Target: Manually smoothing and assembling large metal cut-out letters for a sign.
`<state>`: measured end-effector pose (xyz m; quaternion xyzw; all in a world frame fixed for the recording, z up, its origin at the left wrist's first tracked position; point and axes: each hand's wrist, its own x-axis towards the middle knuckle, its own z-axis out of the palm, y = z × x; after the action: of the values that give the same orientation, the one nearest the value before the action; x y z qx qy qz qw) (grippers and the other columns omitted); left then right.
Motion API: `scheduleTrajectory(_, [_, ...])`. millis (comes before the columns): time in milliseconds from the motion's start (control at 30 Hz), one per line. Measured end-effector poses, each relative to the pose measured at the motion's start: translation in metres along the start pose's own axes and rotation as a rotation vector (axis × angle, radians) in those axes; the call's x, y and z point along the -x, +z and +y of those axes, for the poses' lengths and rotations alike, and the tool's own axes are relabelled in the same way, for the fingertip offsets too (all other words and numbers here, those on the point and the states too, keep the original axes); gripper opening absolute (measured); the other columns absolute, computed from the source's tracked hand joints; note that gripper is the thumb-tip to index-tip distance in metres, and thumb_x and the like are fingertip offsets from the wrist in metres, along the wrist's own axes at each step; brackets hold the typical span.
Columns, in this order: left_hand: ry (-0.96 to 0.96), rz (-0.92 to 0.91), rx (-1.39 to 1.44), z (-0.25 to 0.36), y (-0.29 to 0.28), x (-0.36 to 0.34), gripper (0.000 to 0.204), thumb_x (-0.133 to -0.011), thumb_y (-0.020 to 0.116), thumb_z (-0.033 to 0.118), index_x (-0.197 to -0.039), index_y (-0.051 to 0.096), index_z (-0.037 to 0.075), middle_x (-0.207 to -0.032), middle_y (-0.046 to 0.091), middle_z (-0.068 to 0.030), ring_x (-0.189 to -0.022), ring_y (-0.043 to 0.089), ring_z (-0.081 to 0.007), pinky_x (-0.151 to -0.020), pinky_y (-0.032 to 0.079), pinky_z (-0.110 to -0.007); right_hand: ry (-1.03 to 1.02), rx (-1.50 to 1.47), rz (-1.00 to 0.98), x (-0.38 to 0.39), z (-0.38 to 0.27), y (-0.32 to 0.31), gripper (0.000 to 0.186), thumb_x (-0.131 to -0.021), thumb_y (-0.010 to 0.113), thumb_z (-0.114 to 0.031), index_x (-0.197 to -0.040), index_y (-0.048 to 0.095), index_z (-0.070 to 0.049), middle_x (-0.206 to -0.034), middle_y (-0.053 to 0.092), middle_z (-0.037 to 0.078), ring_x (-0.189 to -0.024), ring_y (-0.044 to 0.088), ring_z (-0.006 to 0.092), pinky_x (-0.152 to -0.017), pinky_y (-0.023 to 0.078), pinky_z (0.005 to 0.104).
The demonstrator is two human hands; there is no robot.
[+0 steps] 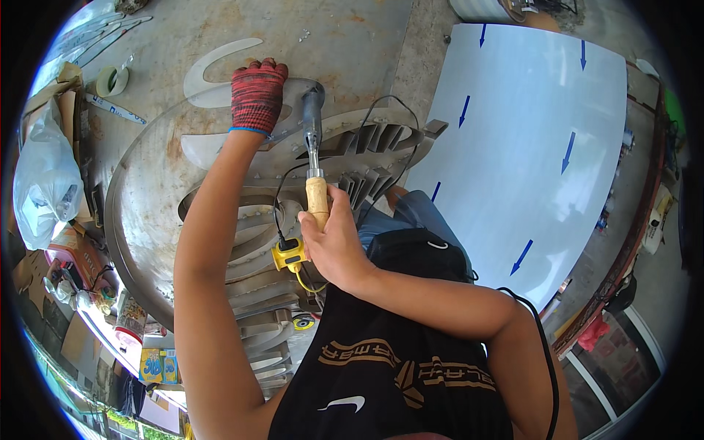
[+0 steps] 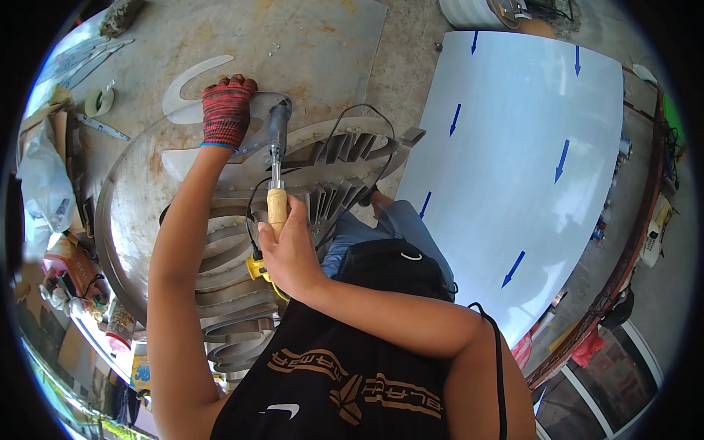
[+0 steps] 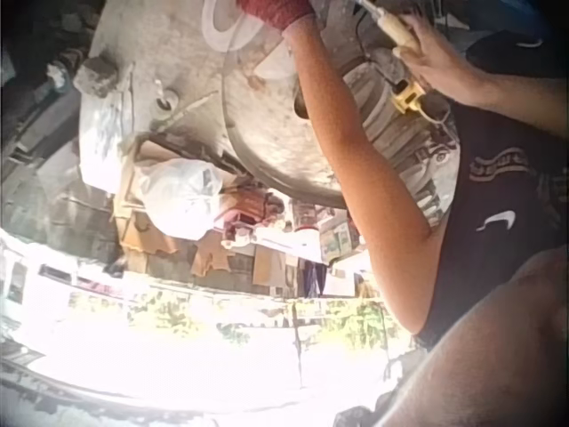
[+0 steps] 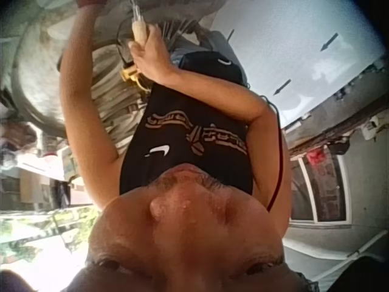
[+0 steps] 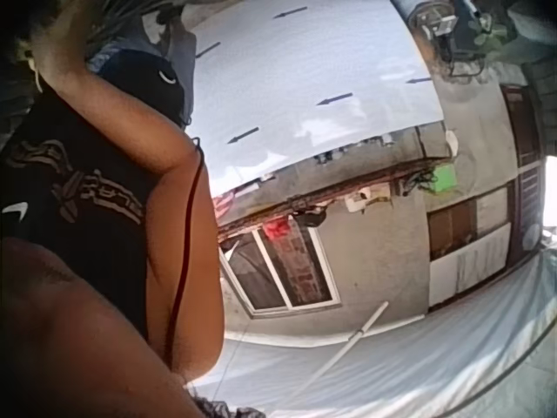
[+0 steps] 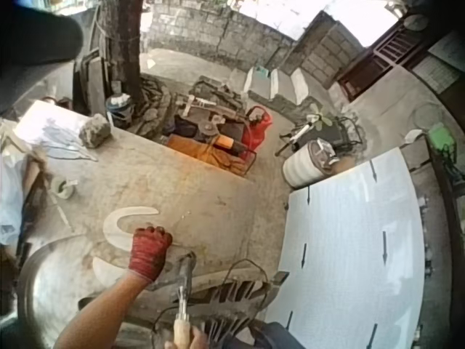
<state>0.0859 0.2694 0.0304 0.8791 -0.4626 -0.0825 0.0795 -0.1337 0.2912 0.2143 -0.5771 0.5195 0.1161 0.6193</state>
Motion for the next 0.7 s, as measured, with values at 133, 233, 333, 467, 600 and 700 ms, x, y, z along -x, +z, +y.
scheduleTrajectory(133, [0.002,-0.003,-0.009,-0.001,0.004,0.001,0.054,-0.062,0.086,0.025,-0.112,0.065,0.016,-0.121,0.067,-0.0101,-0.113,0.065,-0.0313,-0.089,0.049,-0.048,-0.006,0.034,0.044,0.0,0.006,0.004,0.057,-0.1,0.062,-0.015,-0.142,0.03,0.004,-0.112,0.06,0.028,-0.097,0.066,0.0403,-0.088,0.052,0.0463])
scheduleTrajectory(233, [-0.003,-0.007,-0.003,0.0,0.002,0.001,0.054,-0.063,0.086,0.026,-0.112,0.065,0.016,-0.121,0.067,-0.0103,-0.113,0.065,-0.0315,-0.089,0.049,-0.048,0.051,0.016,0.032,0.001,-0.001,0.004,0.056,-0.1,0.062,-0.014,-0.142,0.03,0.005,-0.113,0.06,0.028,-0.098,0.067,0.0387,-0.086,0.052,0.0457])
scheduleTrajectory(333, [0.0,-0.018,-0.002,0.001,-0.001,0.0,0.053,-0.064,0.086,0.026,-0.112,0.066,0.016,-0.121,0.067,-0.0103,-0.113,0.065,-0.0314,-0.089,0.049,-0.048,-0.009,0.03,0.052,-0.001,0.003,0.003,0.056,-0.1,0.062,-0.014,-0.142,0.03,0.005,-0.111,0.061,0.028,-0.097,0.068,0.0402,-0.086,0.052,0.0463])
scheduleTrajectory(467, [-0.01,-0.033,-0.012,0.0,0.0,-0.001,0.049,-0.067,0.084,0.026,-0.112,0.066,0.016,-0.12,0.067,-0.0101,-0.114,0.065,-0.0313,-0.088,0.049,-0.048,-0.041,0.01,0.065,-0.005,0.007,0.008,0.047,-0.104,0.059,-0.009,-0.141,0.03,-0.002,-0.092,0.054,0.007,-0.057,0.053,0.0091,-0.048,0.047,0.0271])
scheduleTrajectory(600, [-0.009,-0.006,-0.033,-0.001,0.005,0.001,0.045,-0.07,0.081,0.024,-0.112,0.066,0.016,-0.119,0.067,-0.01,-0.113,0.065,-0.0312,-0.088,0.05,-0.048,0.18,-0.231,-0.03,-0.004,-0.019,0.013,0.028,-0.107,0.055,-0.014,-0.128,0.039,-0.004,-0.092,0.051,0.005,-0.059,0.051,0.0083,-0.049,0.047,0.0264])
scheduleTrajectory(700, [-0.008,-0.015,-0.027,-0.001,0.004,0.001,0.044,-0.071,0.08,0.023,-0.111,0.066,0.016,-0.119,0.067,-0.0101,-0.111,0.066,-0.0309,-0.087,0.05,-0.048,0.299,-0.374,-0.077,-0.005,-0.023,0.017,0.02,-0.108,0.054,-0.017,-0.119,0.042,-0.006,-0.09,0.049,0.003,-0.061,0.051,0.0083,-0.049,0.046,0.0265])
